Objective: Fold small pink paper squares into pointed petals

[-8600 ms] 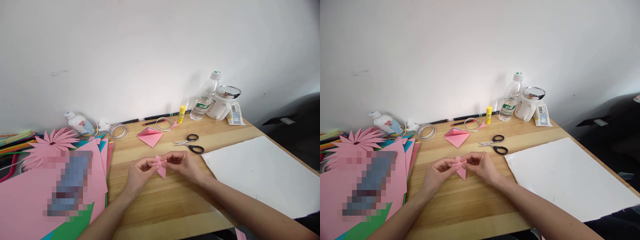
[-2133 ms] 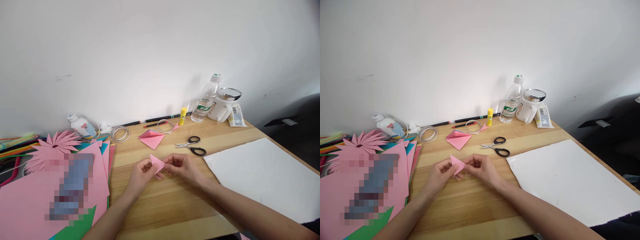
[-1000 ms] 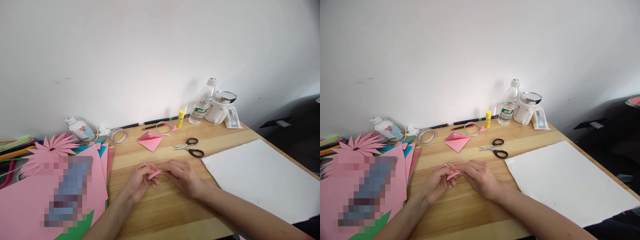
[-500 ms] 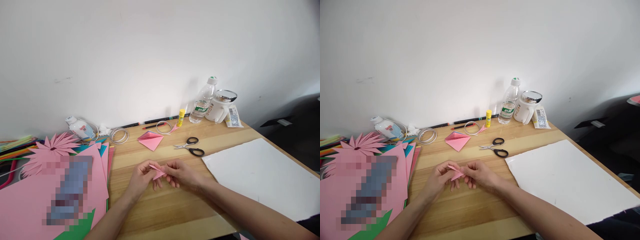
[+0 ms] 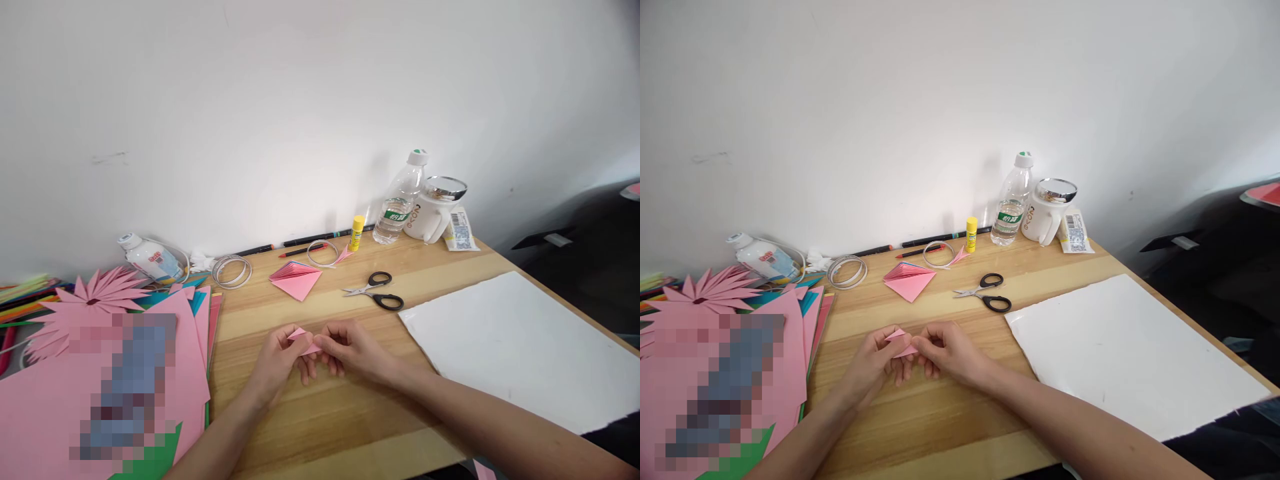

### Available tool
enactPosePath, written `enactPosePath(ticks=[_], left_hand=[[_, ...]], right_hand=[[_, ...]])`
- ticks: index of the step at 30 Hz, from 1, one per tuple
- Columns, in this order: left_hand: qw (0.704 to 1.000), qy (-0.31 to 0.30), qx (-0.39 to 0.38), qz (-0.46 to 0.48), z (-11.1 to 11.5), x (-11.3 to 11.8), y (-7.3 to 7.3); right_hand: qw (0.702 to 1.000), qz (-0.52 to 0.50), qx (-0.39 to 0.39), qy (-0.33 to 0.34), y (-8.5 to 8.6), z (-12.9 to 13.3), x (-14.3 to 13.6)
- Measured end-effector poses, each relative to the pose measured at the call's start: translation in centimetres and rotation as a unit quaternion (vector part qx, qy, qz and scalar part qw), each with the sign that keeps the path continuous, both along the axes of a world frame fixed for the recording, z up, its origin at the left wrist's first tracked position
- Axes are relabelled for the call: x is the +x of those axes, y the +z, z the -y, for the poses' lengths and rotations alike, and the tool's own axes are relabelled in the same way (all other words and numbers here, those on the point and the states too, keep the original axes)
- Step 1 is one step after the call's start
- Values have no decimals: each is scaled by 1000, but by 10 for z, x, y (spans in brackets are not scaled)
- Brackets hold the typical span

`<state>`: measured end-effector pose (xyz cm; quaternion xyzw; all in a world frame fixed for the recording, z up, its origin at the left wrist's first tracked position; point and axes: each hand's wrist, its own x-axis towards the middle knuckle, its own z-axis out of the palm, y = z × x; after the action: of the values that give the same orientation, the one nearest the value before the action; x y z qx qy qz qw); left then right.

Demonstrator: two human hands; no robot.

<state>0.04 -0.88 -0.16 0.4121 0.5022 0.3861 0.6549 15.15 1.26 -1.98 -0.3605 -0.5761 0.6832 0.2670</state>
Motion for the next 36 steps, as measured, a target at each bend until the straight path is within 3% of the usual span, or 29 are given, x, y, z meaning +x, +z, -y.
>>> enactPosePath(ticks=[6,15,23,33,36], left_hand=[[999,43,-1,-20,2,0,1],[999,-19,49,2,-1,-3,1],[998,-17,60,-27,1,-2,1],[996,-19,78,-48,6,1,-2],[998,-9,57,-10,4,1,-1]], right_hand=[[1000,26,-1,15,6,2,0],[998,-15,-52,-22,-3,-5,-1],[995,-51,40,-73,0,-5,0],[995,-79,-13,-62,6,-10,1],[995,-75,-18,-63,8,-11,4]])
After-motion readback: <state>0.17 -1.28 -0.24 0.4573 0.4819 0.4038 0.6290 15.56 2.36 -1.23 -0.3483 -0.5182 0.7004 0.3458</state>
